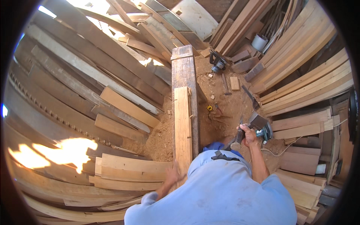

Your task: The person carves and shapes a long piece of wood using a small axe-like tool and a wooden mallet, occasionally moving other wooden boards aside and using their foot to stabilize the work.

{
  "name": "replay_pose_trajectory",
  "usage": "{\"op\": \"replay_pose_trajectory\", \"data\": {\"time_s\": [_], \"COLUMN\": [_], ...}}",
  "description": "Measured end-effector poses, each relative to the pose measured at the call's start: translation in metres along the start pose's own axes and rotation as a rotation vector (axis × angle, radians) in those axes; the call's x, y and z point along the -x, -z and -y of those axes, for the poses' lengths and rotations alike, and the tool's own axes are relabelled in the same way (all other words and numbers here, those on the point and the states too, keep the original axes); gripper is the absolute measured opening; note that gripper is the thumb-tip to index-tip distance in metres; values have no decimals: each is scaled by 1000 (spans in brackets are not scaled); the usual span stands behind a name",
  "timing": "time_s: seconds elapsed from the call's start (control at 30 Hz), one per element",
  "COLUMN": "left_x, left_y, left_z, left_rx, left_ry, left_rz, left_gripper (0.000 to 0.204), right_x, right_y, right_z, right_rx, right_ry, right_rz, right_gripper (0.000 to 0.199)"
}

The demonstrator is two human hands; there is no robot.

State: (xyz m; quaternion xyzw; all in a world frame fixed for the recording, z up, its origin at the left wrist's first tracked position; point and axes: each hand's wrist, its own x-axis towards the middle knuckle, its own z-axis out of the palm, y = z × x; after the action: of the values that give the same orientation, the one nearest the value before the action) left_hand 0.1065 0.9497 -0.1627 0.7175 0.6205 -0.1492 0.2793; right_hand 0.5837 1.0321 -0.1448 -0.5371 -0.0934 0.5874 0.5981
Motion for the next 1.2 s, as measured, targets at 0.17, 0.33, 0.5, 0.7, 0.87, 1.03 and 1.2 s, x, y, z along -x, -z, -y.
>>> {"op": "replay_pose_trajectory", "data": {"time_s": [0.17,0.33,0.5,0.7,0.87,1.03,1.2], "left_x": [61,54,49,-18,-85,-43,85], "left_y": [-82,-92,-50,2,7,-3,-66], "left_z": [-7,-19,-33,-68,-54,1,4], "left_rx": [119,180,205,94,386,255,26], "left_ry": [144,173,209,138,3,-133,-48], "left_rz": [-13,-94,-42,-158,-573,-326,-107], "left_gripper": [107,105,110,122,114,100,93], "right_x": [29,69,81,122,150,182,227], "right_y": [-17,-36,-55,-52,-42,-24,12], "right_z": [-20,-39,-40,-54,-76,-93,-111], "right_rx": [-40,20,129,125,136,64,89], "right_ry": [-114,-117,-110,-84,-152,-125,-71], "right_rz": [78,129,216,234,223,198,141], "right_gripper": [11,12,12,14,14,14,15]}}
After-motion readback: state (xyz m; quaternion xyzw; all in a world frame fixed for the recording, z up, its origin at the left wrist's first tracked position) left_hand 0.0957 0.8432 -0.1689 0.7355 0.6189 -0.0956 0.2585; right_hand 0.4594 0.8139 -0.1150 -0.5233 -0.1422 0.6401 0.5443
